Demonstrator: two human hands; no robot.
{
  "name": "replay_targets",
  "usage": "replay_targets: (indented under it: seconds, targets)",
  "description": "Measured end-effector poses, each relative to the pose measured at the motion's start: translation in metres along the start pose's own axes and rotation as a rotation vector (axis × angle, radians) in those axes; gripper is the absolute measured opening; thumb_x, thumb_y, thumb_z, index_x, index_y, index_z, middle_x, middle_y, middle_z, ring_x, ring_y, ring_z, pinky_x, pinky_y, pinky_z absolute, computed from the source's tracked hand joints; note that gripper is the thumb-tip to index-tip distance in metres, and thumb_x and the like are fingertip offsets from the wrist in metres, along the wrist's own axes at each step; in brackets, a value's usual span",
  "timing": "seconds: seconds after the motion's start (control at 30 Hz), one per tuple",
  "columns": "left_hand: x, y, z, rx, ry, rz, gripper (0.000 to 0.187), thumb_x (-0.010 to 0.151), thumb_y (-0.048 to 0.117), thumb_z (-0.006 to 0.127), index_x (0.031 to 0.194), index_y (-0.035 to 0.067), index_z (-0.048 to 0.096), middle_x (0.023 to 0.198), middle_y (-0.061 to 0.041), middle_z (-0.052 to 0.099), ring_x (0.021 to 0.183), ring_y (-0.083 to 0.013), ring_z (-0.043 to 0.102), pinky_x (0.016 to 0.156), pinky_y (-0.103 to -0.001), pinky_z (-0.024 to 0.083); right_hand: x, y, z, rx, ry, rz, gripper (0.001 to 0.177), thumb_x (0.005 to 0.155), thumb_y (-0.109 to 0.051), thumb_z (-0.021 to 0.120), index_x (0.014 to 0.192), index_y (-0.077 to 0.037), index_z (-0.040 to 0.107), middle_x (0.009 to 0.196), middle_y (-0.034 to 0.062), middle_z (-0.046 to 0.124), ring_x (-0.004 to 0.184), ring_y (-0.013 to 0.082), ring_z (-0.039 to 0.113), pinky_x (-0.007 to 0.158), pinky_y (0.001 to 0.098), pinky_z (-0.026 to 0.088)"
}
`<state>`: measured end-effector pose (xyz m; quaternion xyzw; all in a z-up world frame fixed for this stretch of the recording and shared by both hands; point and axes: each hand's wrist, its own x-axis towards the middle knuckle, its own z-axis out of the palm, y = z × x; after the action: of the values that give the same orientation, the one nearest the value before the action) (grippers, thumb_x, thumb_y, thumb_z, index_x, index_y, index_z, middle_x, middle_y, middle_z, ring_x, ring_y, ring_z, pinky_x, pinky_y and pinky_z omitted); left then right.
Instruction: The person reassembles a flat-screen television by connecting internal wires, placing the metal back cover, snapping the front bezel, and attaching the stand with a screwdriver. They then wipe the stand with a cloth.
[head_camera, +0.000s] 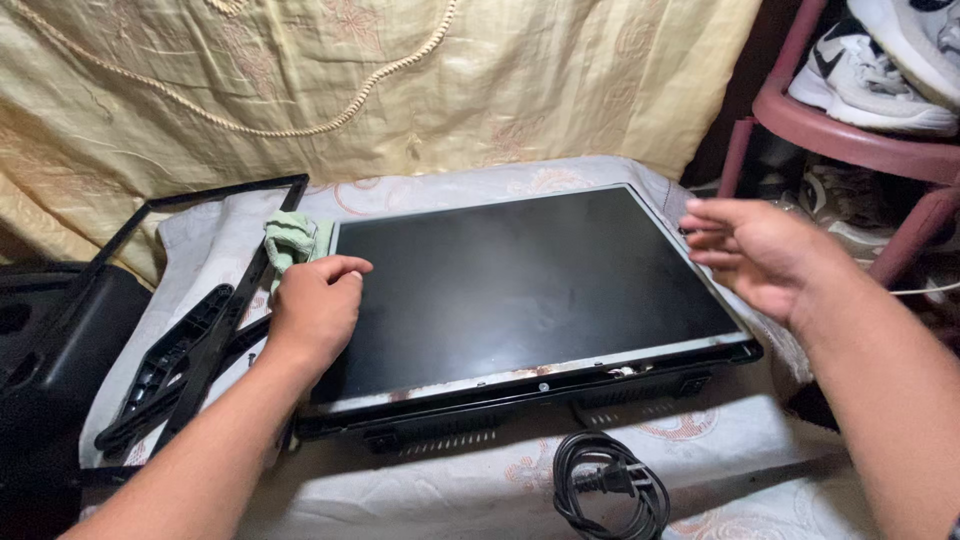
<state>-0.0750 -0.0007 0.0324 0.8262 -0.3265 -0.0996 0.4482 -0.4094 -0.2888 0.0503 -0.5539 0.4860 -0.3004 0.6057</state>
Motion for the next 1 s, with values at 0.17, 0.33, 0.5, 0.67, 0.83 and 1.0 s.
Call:
replay_targets:
  seconds: [0.17,0.33,0.5,0.67,0.83,1.0]
  targets:
    - [-0.004,-0.014,-0.009,0.057,0.043,0.071,0.028,0.091,0.017,0.058,0.109,0.007,0.078,0.072,-0.012,0.072,0.064,-0.0194,0.067,0.066,-0.035,0.053,-0.017,-0.018,0.008,-0.002,0.039,0.032,0.028,0.093,-0.036,0.068,0.102,-0.009,0.067,0.103,0.005,0.062,0.101,0.0201,0.058,0.088,0.0376,0.049]
    - [-0.009,-0.04,-0.018,0.266,0.174,0.301,0.037,0.086,0.02,0.067,0.119,0.005,0.073,0.099,-0.02,0.07,0.09,-0.0321,0.068,0.084,-0.041,0.053,-0.015,0.002,-0.006,-0.395,0.235,-0.083,0.039,0.092,-0.035,0.069,0.118,-0.006,0.073,0.114,0.0078,0.071,0.108,0.0231,0.062,0.088,0.0429,0.05]
    - [-0.02,-0.052,-0.025,0.378,0.05,0.176,0.055,0.084,0.028,0.072,0.131,0.001,0.06,0.107,-0.022,0.067,0.102,-0.0383,0.065,0.091,-0.045,0.05,0.01,0.051,-0.032,-0.771,0.328,-0.12,0.05,0.09,-0.045,0.076,0.12,-0.005,0.076,0.116,0.0155,0.074,0.105,0.0264,0.067,0.093,0.0404,0.048]
    - [-0.036,-0.047,-0.025,0.308,-0.071,-0.048,0.052,0.09,0.033,0.065,0.133,0.004,0.058,0.104,-0.024,0.072,0.102,-0.0415,0.069,0.093,-0.049,0.052,0.033,0.095,-0.038,-0.885,0.224,-0.106,0.058,0.097,-0.056,0.063,0.124,-0.005,0.071,0.12,0.0218,0.071,0.109,0.0357,0.067,0.094,0.0461,0.049]
    - [-0.042,-0.034,-0.022,0.41,-0.09,-0.02,0.042,0.098,0.036,0.056,0.121,0.001,0.061,0.113,-0.031,0.068,0.111,-0.0486,0.064,0.098,-0.054,0.048,0.013,0.115,-0.028,-0.837,0.299,-0.069,0.06,0.101,-0.058,0.05,0.116,-0.004,0.072,0.114,0.0217,0.071,0.109,0.0396,0.067,0.094,0.0513,0.048]
    - [-0.051,-0.025,-0.011,0.481,-0.07,-0.019,0.045,0.102,0.038,0.048,0.124,-0.001,0.053,0.122,-0.031,0.061,0.115,-0.0501,0.059,0.097,-0.057,0.046,-0.005,0.11,-0.015,-0.939,0.367,-0.173,0.061,0.107,-0.057,0.045,0.11,-0.003,0.072,0.106,0.0275,0.072,0.105,0.046,0.066,0.091,0.055,0.048]
